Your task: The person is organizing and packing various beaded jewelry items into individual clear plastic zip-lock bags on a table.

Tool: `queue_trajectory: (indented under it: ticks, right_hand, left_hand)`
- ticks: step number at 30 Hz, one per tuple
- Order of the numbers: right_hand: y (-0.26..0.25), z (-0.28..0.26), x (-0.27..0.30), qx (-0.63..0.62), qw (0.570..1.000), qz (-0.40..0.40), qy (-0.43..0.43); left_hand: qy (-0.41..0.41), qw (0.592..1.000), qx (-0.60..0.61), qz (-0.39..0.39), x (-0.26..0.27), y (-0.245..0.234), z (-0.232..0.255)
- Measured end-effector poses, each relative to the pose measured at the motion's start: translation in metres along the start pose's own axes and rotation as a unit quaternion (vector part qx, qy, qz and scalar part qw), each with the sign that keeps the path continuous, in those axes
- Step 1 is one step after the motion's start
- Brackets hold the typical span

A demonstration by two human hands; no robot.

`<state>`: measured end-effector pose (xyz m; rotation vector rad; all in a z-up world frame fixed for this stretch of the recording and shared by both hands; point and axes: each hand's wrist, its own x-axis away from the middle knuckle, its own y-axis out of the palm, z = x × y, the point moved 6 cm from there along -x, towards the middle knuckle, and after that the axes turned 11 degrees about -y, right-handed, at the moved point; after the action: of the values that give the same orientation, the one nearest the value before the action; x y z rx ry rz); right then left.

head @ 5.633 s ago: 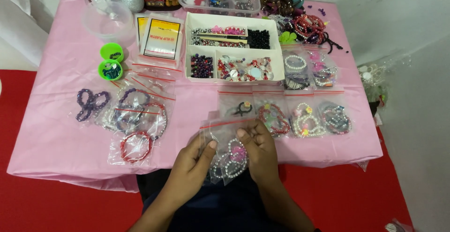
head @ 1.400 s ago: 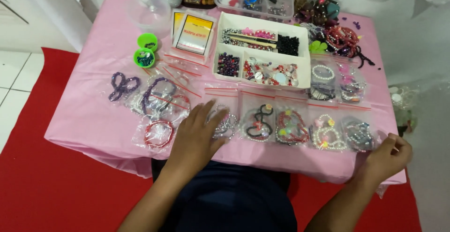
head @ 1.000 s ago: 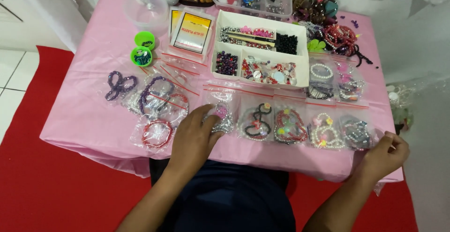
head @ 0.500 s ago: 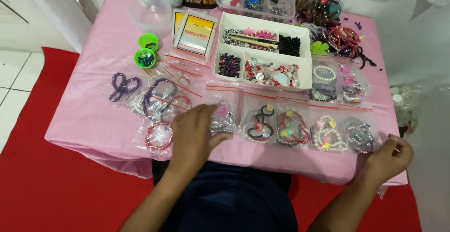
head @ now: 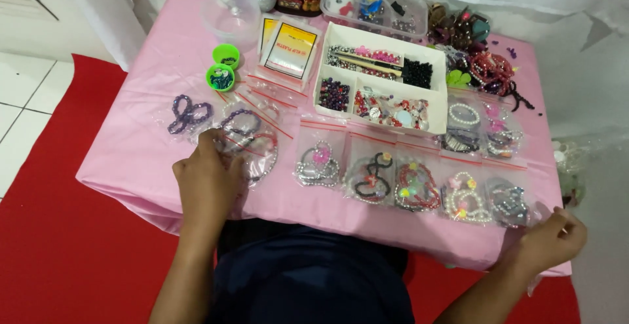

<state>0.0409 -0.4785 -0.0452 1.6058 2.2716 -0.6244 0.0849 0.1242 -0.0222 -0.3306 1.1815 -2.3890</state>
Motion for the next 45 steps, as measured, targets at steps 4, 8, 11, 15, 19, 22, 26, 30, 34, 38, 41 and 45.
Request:
queue_trajectory:
  ticks: [4, 8, 11, 15, 19, 22, 26, 30, 34, 38, 41, 45]
  right_hand:
    - [-0.015, 0.081, -0.033, 0.057, 0.994, 0.029, -0.091]
    - [-0.032, 0.019, -0.014, 0.030, 0.927, 0.130, -0.351]
    - [-0.024, -0.051, 0.039, -0.079, 0.908, 0.099, -0.399]
    - [0.029, -0.155, 0.156, -0.245, 0.895, -0.304, -0.215]
    - [0.075, -0.190, 0.231, -0.296, 0.760, -0.561, -0.143]
    - [0.087, -0.162, 0.253, -0.269, 0.740, -0.612, 0.076]
    - [0.087, -0.125, 0.235, -0.276, 0.811, -0.489, 0.162]
    - [0.093, -0.133, 0.236, -0.377, 0.747, -0.492, 0.239]
    - [0.093, -0.111, 0.241, -0.323, 0.772, -0.483, 0.256]
    - [0.093, -0.128, 0.244, -0.345, 0.743, -0.528, 0.224]
    - [0.094, -0.135, 0.244, -0.345, 0.734, -0.547, 0.207]
    - [0.096, -0.134, 0.246, -0.324, 0.736, -0.550, 0.224]
  left_hand:
    - [-0.095, 0.980, 0.131, -0.118, 0.001, -0.030, 0.010]
    - [-0.135, 0.899, 0.353, -0.220, 0.016, -0.045, 0.032]
    - [-0.104, 0.880, 0.395, -0.243, 0.029, -0.037, 0.047]
    - [-0.014, 0.846, 0.427, -0.319, 0.055, 0.018, 0.059]
    - [0.069, 0.850, 0.405, -0.331, 0.081, 0.027, 0.092]
    - [0.039, 0.891, 0.309, -0.329, 0.077, 0.033, 0.087]
    - [0.136, 0.968, 0.211, 0.006, 0.036, 0.005, 0.060]
    - [0.147, 0.979, -0.053, 0.130, 0.004, 0.020, 0.026]
    - [0.139, 0.981, -0.031, 0.129, -0.004, 0.008, 0.021]
    - [0.140, 0.980, 0.015, 0.143, -0.008, -0.003, 0.017]
    - [0.136, 0.978, 0.042, 0.154, -0.003, -0.012, 0.020]
    - [0.076, 0.977, 0.191, 0.056, 0.004, -0.024, 0.026]
